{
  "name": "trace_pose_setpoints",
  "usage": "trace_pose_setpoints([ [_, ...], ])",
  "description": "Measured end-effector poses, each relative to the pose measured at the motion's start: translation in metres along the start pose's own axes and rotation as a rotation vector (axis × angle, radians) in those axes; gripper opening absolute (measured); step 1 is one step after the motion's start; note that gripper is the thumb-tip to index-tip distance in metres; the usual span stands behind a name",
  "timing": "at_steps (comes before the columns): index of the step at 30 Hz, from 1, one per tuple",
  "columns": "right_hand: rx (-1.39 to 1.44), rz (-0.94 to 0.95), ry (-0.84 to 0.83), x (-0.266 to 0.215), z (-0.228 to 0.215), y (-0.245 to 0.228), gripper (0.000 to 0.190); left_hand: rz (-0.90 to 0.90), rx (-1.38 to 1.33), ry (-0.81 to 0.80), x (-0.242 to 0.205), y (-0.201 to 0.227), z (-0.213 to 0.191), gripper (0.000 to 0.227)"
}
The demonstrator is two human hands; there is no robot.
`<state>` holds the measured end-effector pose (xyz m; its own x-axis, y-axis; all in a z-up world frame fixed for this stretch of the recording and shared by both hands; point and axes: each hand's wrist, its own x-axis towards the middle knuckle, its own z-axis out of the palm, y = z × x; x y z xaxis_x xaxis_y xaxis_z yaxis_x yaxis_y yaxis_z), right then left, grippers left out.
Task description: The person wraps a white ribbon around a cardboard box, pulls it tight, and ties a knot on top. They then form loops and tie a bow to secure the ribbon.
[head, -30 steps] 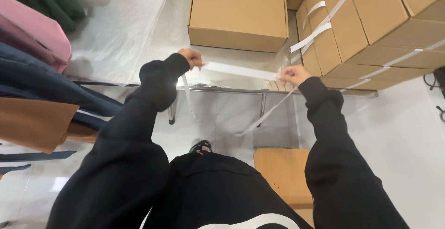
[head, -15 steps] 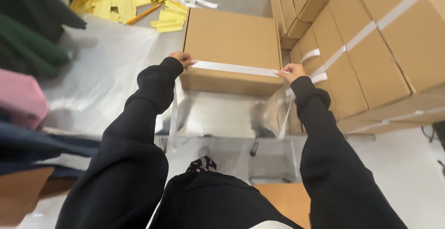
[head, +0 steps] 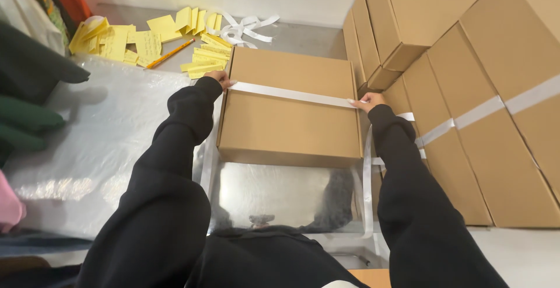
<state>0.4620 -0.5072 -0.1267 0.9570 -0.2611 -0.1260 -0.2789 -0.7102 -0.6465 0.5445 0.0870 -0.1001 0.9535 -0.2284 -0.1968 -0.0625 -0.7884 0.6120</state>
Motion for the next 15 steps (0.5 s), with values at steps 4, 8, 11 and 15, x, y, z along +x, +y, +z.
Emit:
trace_pose_setpoints([
  [4, -0.005, 0.084, -0.012, 0.004, 0.006, 0.004, 0.052, -0.037, 0.01, -0.076, 0.023, -0.025, 0.014, 0.033],
  [8, 0.199, 0.168, -0.057, -0.003, 0.021, 0.019, 0.05, -0.051, -0.419, -0.059, -0.005, -0.007, 0.002, 0.03],
  [11, 0.422, 0.183, -0.073, -0.02, 0.029, 0.012, 0.046, -0.043, -0.745, -0.074, -0.02, -0.003, 0.002, 0.033],
  [15, 0.651, 0.167, -0.093, -0.003, 0.046, 0.043, 0.04, -0.087, -1.038, -0.113, -0.042, 0.005, 0.004, 0.042],
])
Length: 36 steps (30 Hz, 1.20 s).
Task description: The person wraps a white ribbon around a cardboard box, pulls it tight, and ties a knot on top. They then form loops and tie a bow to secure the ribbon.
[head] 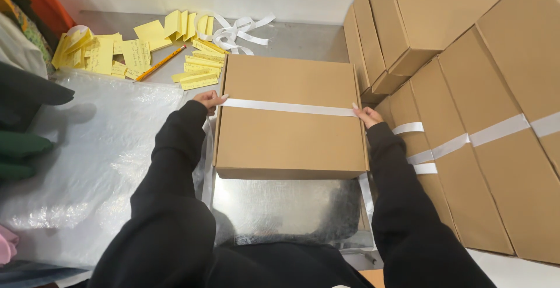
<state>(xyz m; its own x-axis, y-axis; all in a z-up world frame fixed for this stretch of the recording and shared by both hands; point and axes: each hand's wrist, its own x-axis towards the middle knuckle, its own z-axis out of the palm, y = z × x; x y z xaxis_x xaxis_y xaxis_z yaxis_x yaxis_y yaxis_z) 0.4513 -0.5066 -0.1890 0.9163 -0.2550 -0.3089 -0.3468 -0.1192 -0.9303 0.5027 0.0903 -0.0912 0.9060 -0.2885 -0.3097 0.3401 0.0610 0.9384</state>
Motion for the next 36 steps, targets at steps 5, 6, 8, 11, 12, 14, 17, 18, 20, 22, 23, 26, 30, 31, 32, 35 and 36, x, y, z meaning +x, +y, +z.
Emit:
trace_pose_setpoints([
  [5, 0.117, -0.038, -0.073, -0.021, 0.012, -0.01, 0.038, -0.024, -0.109, -0.123, 0.033, -0.051, -0.038, 0.032],
  [6, 0.147, -0.05, -0.101, -0.02, 0.014, -0.007, 0.056, -0.039, -0.131, -0.187, 0.041, -0.065, -0.05, 0.024],
  [8, 0.19, -0.027, -0.082, -0.009, 0.003, 0.018, 0.063, -0.049, -0.154, -0.181, 0.028, -0.069, -0.052, 0.021],
  [11, 0.253, 0.008, -0.034, -0.032, 0.007, 0.007, 0.064, -0.076, -0.224, -0.18, 0.01, -0.066, -0.041, 0.018],
  [12, 0.275, 0.02, -0.004, -0.047, 0.011, -0.004, 0.058, -0.093, -0.269, -0.186, 0.004, -0.065, -0.035, 0.018],
  [14, 0.207, 0.027, -0.045, -0.008, -0.013, 0.047, 0.052, -0.103, -0.314, -0.178, 0.013, -0.079, -0.04, 0.018],
  [17, 0.161, 0.074, -0.027, 0.024, -0.029, 0.089, 0.046, -0.115, -0.348, -0.153, 0.018, -0.092, -0.043, 0.019],
  [18, 0.181, 0.108, 0.034, 0.03, -0.03, 0.096, 0.047, -0.114, -0.337, -0.138, 0.018, -0.093, -0.045, 0.019],
  [20, 0.065, 0.117, 0.11, 0.066, -0.046, 0.132, 0.04, -0.119, -0.327, -0.137, 0.021, -0.095, -0.048, 0.019],
  [22, -0.051, 0.121, 0.185, 0.071, -0.044, 0.129, 0.036, -0.12, -0.316, -0.137, 0.028, -0.098, -0.054, 0.019],
  [23, -0.192, 0.091, 0.226, 0.057, -0.036, 0.108, 0.036, -0.115, -0.288, -0.143, 0.033, -0.102, -0.057, 0.019],
  [26, -0.316, 0.027, 0.237, 0.043, -0.022, 0.083, 0.043, -0.11, -0.237, -0.134, 0.021, -0.084, -0.048, 0.019],
  [30, -0.201, -0.063, 0.206, 0.052, -0.023, 0.091, 0.043, -0.103, -0.231, -0.054, 0.024, -0.085, -0.045, 0.021],
  [31, -0.2, -0.065, 0.204, 0.057, -0.024, 0.096, 0.043, -0.101, -0.23, -0.052, 0.023, -0.085, -0.044, 0.021],
  [32, -0.161, -0.043, 0.207, 0.061, -0.025, 0.101, 0.039, -0.11, -0.233, -0.032, 0.023, -0.086, -0.044, 0.02],
  [35, -0.202, 0.04, 0.196, 0.078, -0.043, 0.128, 0.031, -0.141, -0.194, 0.004, 0.018, -0.089, -0.04, 0.022],
  [36, -0.278, 0.102, 0.178, 0.085, -0.05, 0.138, 0.029, -0.165, -0.151, 0.025, 0.015, -0.09, -0.039, 0.024],
])
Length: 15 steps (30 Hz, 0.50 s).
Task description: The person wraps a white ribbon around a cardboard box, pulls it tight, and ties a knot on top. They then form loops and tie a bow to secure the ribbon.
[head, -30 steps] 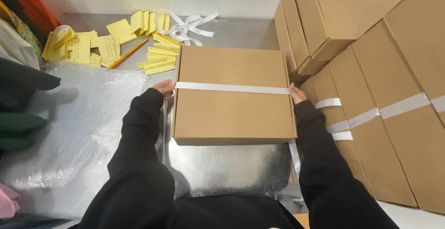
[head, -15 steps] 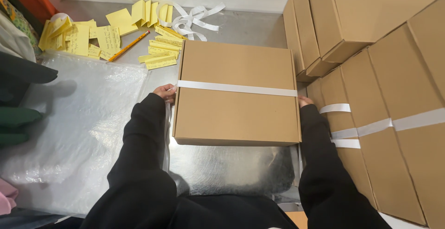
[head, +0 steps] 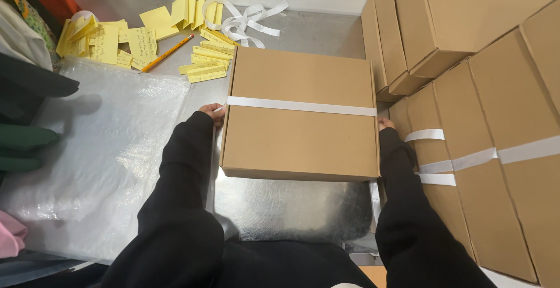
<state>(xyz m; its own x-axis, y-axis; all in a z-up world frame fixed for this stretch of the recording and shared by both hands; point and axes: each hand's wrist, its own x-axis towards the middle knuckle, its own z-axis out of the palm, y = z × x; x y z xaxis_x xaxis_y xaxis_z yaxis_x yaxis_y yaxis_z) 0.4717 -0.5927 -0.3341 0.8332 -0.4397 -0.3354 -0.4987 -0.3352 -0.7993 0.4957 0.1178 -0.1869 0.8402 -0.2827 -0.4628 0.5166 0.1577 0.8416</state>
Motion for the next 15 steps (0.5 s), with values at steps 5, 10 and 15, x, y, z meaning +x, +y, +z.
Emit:
trace_pose_setpoints([
  [5, -0.09, 0.07, -0.029, 0.018, -0.004, 0.024, 0.035, 0.023, 0.378, 0.227, 0.054, -0.044, -0.018, 0.017],
  [10, -0.29, -0.003, -0.011, -0.02, -0.003, 0.001, 0.032, -0.086, 0.722, 0.433, 0.045, -0.047, -0.004, 0.02],
  [15, -0.412, 0.025, 0.033, -0.01, 0.0, 0.007, 0.037, -0.118, 0.713, 0.507, 0.038, -0.041, -0.001, 0.032],
])
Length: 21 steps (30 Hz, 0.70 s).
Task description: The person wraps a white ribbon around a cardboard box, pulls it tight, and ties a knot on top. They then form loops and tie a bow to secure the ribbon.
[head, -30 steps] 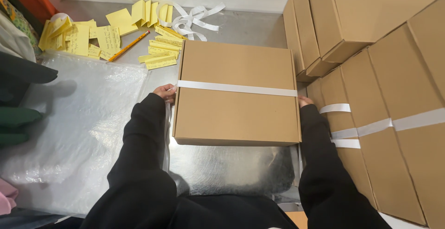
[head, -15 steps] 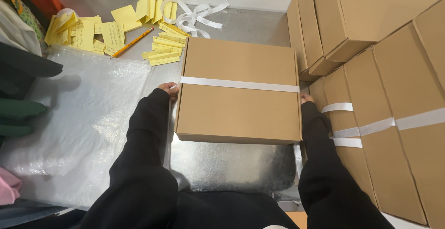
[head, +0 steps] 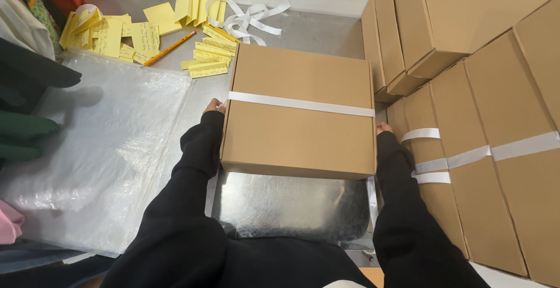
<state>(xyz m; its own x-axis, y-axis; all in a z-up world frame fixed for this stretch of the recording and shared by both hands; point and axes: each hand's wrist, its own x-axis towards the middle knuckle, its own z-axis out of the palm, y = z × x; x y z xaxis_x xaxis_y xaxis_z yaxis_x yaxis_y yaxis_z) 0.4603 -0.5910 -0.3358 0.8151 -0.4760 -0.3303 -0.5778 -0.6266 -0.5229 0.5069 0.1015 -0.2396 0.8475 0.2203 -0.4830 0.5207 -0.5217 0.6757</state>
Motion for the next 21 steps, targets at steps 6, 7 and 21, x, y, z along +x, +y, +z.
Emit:
trace_pose_setpoints([
  [6, 0.406, 0.16, -0.097, 0.02, -0.007, 0.002, 0.051, 0.019, -0.116, -0.11, 0.023, -0.007, 0.01, 0.027],
  [7, 0.407, 0.157, -0.096, -0.026, -0.043, -0.017, 0.051, 0.021, -0.117, -0.109, -0.013, 0.006, -0.031, 0.027],
  [21, 1.321, 0.262, -0.427, -0.198, -0.08, -0.172, 0.017, -0.141, -1.275, -0.327, -0.147, 0.061, -0.106, 0.011],
])
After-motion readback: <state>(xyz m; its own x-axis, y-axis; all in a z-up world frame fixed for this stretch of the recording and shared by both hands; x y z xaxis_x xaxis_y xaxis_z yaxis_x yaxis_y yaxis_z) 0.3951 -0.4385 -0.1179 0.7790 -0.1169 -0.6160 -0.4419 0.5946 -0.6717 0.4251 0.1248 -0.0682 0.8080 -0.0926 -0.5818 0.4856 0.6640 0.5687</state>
